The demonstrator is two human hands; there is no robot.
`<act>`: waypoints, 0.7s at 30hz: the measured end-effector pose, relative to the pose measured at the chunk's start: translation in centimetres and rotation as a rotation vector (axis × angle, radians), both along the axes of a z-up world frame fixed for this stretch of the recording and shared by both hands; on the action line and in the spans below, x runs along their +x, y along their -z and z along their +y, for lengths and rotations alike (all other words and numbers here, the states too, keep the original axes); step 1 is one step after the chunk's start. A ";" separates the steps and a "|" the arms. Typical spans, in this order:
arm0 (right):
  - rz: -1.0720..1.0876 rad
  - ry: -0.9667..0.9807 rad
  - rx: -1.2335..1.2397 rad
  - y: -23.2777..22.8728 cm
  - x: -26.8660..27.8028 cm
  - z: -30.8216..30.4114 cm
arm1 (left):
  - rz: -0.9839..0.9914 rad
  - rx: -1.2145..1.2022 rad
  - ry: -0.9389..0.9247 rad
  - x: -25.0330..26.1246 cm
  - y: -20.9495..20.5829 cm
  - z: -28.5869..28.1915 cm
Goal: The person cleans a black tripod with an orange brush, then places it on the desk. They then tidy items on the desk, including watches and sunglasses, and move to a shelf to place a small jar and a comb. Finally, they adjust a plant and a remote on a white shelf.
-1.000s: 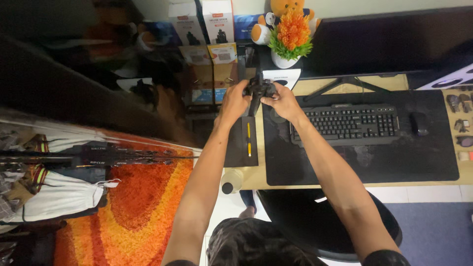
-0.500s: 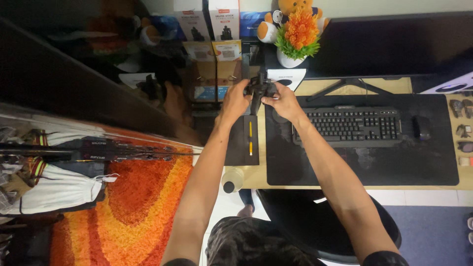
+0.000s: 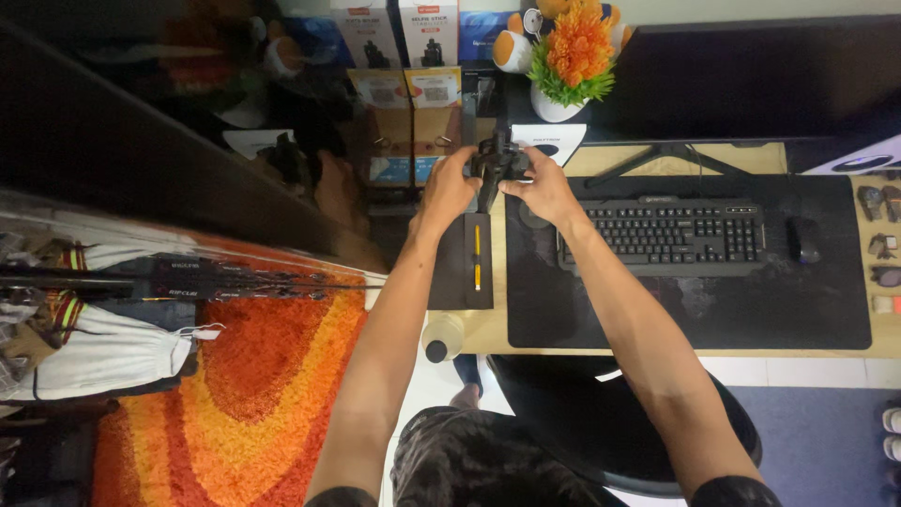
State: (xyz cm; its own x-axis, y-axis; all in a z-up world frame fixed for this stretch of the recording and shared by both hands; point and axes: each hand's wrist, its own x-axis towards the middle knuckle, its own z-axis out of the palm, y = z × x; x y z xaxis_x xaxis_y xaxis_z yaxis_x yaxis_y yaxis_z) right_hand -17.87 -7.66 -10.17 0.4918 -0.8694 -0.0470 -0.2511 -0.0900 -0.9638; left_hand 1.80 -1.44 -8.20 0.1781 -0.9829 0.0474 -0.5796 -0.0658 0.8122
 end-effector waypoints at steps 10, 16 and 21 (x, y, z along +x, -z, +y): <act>0.018 0.038 -0.003 2.3 -0.7 -0.6 | -0.038 -0.019 -0.020 0.4 3.5 -0.4; 0.073 0.106 -0.013 3.9 -2.0 -0.2 | -0.056 0.163 -0.044 0.0 1.9 1.1; 0.194 0.140 -0.013 3.7 -4.1 1.6 | -0.086 0.337 0.004 -0.5 -1.1 3.6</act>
State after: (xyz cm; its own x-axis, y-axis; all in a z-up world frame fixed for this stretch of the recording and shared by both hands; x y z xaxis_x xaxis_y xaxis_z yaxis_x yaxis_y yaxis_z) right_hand -21.93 -6.02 -13.83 0.3496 -0.9296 -0.1172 -0.4425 -0.0535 -0.8952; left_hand 1.28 2.18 -7.15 0.1838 -0.9464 -0.2658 -0.6454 -0.3201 0.6935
